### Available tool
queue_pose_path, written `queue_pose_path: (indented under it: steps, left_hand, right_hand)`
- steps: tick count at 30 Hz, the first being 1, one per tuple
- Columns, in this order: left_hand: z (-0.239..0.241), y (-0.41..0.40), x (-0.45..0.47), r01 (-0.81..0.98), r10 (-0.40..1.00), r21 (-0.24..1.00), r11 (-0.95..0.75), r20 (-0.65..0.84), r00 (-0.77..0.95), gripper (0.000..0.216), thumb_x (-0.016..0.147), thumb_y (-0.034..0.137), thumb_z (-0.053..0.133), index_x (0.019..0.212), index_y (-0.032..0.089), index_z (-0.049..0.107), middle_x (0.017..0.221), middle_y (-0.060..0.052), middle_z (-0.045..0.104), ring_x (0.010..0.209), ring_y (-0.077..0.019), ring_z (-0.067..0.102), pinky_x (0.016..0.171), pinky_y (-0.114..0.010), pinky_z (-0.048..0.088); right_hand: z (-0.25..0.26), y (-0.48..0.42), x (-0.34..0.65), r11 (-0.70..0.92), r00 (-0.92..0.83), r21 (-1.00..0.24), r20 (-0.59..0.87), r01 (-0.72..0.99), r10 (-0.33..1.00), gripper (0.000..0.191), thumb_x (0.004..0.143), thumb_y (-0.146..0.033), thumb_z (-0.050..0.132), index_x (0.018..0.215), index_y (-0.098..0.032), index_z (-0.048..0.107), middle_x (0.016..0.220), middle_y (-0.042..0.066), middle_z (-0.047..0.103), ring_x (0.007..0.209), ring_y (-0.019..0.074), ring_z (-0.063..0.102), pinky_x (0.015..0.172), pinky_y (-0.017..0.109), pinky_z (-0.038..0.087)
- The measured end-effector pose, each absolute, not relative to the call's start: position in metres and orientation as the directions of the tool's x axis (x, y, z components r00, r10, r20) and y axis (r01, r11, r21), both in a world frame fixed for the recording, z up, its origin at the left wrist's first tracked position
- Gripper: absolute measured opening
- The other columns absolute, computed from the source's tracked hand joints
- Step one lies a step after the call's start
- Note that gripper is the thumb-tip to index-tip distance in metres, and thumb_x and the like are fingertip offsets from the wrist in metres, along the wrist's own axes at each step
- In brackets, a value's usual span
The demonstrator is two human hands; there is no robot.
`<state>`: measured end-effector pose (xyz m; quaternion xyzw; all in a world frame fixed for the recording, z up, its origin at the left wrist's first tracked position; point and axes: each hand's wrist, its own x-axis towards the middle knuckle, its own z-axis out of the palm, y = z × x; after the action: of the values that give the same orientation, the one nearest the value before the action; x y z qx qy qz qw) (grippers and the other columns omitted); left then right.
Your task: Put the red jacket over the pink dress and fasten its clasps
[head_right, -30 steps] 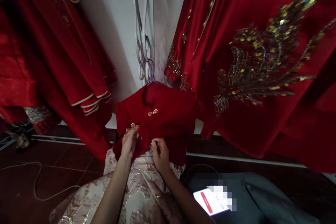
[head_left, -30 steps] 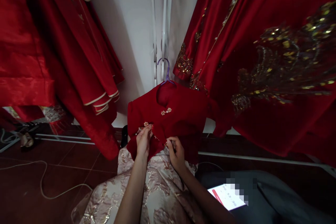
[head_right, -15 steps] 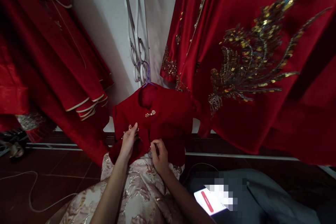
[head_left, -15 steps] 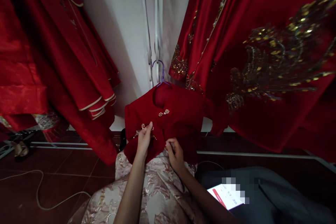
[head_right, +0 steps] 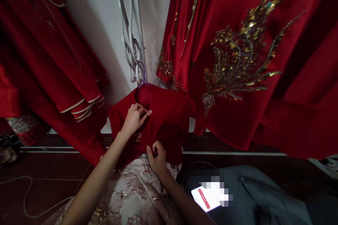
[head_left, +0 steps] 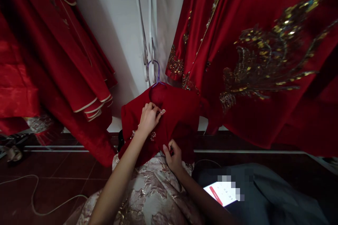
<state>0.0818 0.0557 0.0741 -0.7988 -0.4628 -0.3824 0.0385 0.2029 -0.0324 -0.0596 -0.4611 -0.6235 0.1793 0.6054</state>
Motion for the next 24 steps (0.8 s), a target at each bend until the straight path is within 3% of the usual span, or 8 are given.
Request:
queue_pose_path:
  steps: [3, 6, 9, 12, 16, 18, 21, 24]
  left_hand:
    - [0.082, 0.056, 0.079, 0.758, 0.684, 0.251, -0.602, 0.652, 0.328, 0.007, 0.08, 0.026, 0.057, 0.083, 0.021, 0.062, 0.091, -0.006, 0.061, 0.094, -0.0226, 0.053, 0.101, -0.046, 0.029]
    - [0.087, 0.058, 0.075, 0.708, 0.676, 0.277, -0.65, 0.636, 0.373, 0.005, 0.08, 0.023, 0.057, 0.083, 0.023, 0.061, 0.08, -0.002, 0.063, 0.082, -0.019, 0.057, 0.109, -0.047, 0.015]
    - [0.089, 0.06, 0.07, 0.677, 0.677, 0.303, -0.671, 0.623, 0.392, 0.004, 0.08, 0.022, 0.056, 0.081, 0.024, 0.059, 0.076, 0.0, 0.063, 0.075, -0.0175, 0.058, 0.109, -0.046, 0.014]
    - [0.09, 0.06, 0.065, 0.679, 0.672, 0.289, -0.675, 0.621, 0.404, 0.006, 0.081, 0.022, 0.054, 0.077, 0.025, 0.058, 0.073, 0.0, 0.063, 0.074, -0.0177, 0.058, 0.108, -0.045, 0.019]
    - [0.089, 0.055, 0.062, 0.704, 0.661, 0.263, -0.66, 0.649, 0.378, 0.009, 0.083, 0.025, 0.051, 0.079, 0.025, 0.058, 0.073, 0.0, 0.062, 0.072, -0.0173, 0.057, 0.106, -0.042, 0.022]
    - [0.087, 0.053, 0.063, 0.745, 0.665, 0.25, -0.619, 0.671, 0.327, 0.013, 0.085, 0.028, 0.048, 0.08, 0.024, 0.059, 0.069, -0.001, 0.061, 0.07, -0.0171, 0.056, 0.105, -0.042, 0.022]
    - [0.082, 0.054, 0.064, 0.855, 0.669, 0.231, -0.465, 0.724, 0.168, 0.016, 0.084, 0.03, 0.048, 0.081, 0.021, 0.061, 0.062, -0.002, 0.058, 0.07, -0.0195, 0.056, 0.103, -0.045, 0.021]
    - [0.08, 0.054, 0.062, 0.919, 0.644, 0.272, -0.285, 0.765, -0.026, 0.028, 0.078, 0.026, 0.052, 0.103, 0.015, 0.058, 0.078, -0.01, 0.062, 0.082, -0.0259, 0.056, 0.098, -0.051, 0.022]
  right_hand:
    - [-0.044, -0.036, 0.196, 0.494, 0.144, -0.775, 0.583, 0.395, 0.8, 0.03, 0.079, -0.024, 0.051, 0.058, -0.021, 0.03, 0.057, -0.005, 0.032, 0.053, 0.0095, 0.035, 0.052, 0.023, 0.03]
    - [-0.024, -0.037, 0.178, 0.454, 0.089, -0.792, 0.53, 0.409, 0.843, 0.032, 0.077, -0.022, 0.052, 0.055, -0.021, 0.028, 0.054, -0.006, 0.032, 0.05, 0.0086, 0.034, 0.05, 0.023, 0.028]
    - [-0.006, -0.034, 0.161, 0.446, -0.023, -0.809, 0.474, 0.382, 0.88, 0.03, 0.076, -0.021, 0.052, 0.055, -0.02, 0.031, 0.05, -0.007, 0.035, 0.048, 0.0079, 0.036, 0.049, 0.022, 0.029]
    - [0.012, -0.031, 0.167, 0.476, -0.236, -0.803, 0.416, 0.359, 0.878, 0.023, 0.074, -0.021, 0.057, 0.057, -0.02, 0.042, 0.052, -0.006, 0.046, 0.049, 0.0081, 0.043, 0.049, 0.021, 0.033]
    - [0.047, -0.018, 0.205, 0.396, -0.591, -0.878, 0.173, 0.27, 0.788, 0.016, 0.075, -0.034, 0.061, 0.07, -0.018, 0.058, 0.059, -0.001, 0.061, 0.046, 0.0099, 0.053, 0.042, 0.02, 0.038]
    - [0.069, -0.002, 0.217, 0.422, -0.489, -0.871, 0.262, 0.251, 0.832, 0.021, 0.077, -0.038, 0.06, 0.072, -0.018, 0.06, 0.062, 0.001, 0.063, 0.049, 0.0111, 0.057, 0.044, 0.021, 0.043]
    - [0.095, 0.032, 0.204, 0.556, -0.156, -0.828, 0.542, 0.07, 0.826, 0.029, 0.078, -0.044, 0.057, 0.091, -0.018, 0.061, 0.094, 0.006, 0.067, 0.087, 0.0167, 0.064, 0.071, 0.029, 0.052]
    - [0.098, 0.062, 0.173, 0.494, -0.058, -0.866, 0.491, 0.072, 0.869, 0.057, 0.078, -0.057, 0.052, 0.113, -0.012, 0.054, 0.11, 0.015, 0.061, 0.109, 0.0256, 0.056, 0.087, 0.042, 0.047]
